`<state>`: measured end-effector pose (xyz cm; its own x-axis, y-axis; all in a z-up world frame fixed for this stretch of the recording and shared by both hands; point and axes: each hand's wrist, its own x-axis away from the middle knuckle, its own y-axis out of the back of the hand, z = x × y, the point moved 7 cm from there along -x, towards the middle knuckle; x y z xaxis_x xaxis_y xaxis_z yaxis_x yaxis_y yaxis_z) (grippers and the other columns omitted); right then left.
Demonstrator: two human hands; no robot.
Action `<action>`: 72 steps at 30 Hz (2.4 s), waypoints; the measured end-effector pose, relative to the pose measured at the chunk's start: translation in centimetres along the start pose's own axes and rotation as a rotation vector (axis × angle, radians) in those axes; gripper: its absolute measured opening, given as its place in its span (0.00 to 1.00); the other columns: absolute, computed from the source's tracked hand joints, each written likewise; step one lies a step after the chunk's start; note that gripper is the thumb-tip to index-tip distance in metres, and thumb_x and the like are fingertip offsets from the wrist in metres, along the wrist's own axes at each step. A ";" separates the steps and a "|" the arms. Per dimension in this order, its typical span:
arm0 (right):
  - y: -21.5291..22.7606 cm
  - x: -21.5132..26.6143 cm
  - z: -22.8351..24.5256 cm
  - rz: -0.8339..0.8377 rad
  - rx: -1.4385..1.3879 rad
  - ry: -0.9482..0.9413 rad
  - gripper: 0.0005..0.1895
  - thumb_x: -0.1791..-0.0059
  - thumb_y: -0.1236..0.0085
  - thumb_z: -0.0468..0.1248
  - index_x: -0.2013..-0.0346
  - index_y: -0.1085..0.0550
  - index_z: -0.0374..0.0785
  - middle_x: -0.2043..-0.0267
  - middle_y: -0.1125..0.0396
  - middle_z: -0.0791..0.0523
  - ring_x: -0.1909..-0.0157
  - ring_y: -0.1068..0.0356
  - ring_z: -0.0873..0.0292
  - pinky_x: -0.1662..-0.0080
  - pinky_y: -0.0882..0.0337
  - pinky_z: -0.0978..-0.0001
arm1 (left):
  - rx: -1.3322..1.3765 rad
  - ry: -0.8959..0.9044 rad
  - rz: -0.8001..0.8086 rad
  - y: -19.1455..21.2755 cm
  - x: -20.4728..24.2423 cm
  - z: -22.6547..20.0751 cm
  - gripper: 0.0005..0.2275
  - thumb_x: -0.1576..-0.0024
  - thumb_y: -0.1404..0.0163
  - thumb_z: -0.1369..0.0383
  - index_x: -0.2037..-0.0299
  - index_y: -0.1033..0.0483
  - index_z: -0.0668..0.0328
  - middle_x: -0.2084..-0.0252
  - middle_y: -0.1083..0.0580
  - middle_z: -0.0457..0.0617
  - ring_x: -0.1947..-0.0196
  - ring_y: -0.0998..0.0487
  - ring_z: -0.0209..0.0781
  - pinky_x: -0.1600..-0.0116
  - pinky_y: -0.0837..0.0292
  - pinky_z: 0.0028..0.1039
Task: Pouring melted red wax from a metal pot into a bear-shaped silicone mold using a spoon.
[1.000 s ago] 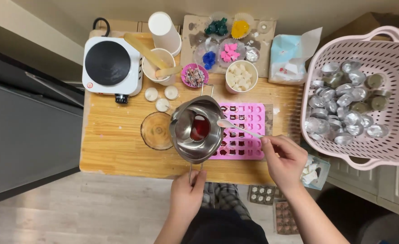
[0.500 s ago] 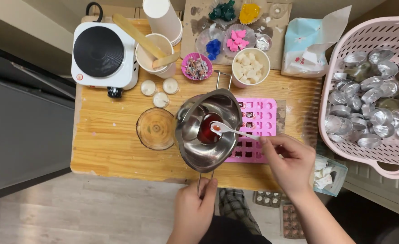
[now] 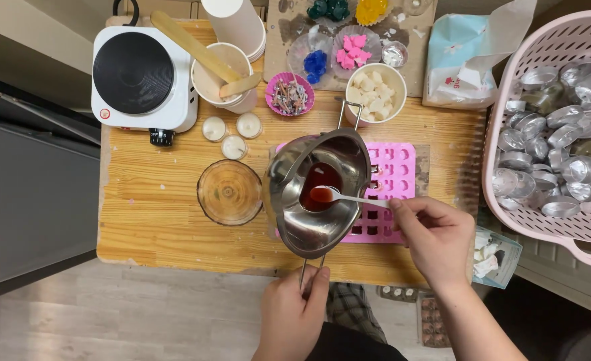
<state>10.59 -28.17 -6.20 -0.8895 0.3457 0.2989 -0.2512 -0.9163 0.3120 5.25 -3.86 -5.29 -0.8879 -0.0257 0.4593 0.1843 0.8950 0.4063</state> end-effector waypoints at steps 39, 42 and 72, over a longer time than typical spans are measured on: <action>4.0 -1.4 -5.9 -0.431 -0.432 0.032 0.10 0.42 0.42 0.28 0.68 0.26 0.30 0.76 0.35 0.55 0.80 0.41 0.66 0.77 0.44 0.76 | 0.077 0.125 0.014 3.9 -1.2 4.0 0.13 0.42 0.45 0.68 0.77 0.25 0.68 0.89 0.35 0.46 0.86 0.40 0.28 0.80 0.45 0.26; 3.7 -1.4 -6.3 -0.440 -0.464 0.026 0.10 0.42 0.41 0.27 0.69 0.26 0.30 0.75 0.34 0.55 0.78 0.39 0.66 0.76 0.43 0.76 | 0.064 0.129 0.020 4.2 -1.3 3.9 0.14 0.42 0.45 0.67 0.78 0.24 0.68 0.89 0.34 0.46 0.87 0.38 0.29 0.80 0.43 0.27; 3.7 -0.3 -1.9 -0.347 -0.064 0.247 0.13 0.38 0.39 0.25 0.67 0.26 0.23 0.73 0.31 0.52 0.76 0.33 0.66 0.73 0.35 0.78 | 0.034 0.178 0.060 4.1 -1.6 3.3 0.13 0.43 0.45 0.67 0.78 0.24 0.67 0.89 0.32 0.48 0.88 0.36 0.31 0.80 0.42 0.28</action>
<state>9.21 -32.08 -6.79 -0.8107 0.5840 -0.0414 -0.5680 -0.7675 0.2972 5.99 1.31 -6.99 -0.7865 -0.0474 0.6158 0.2177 0.9118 0.3482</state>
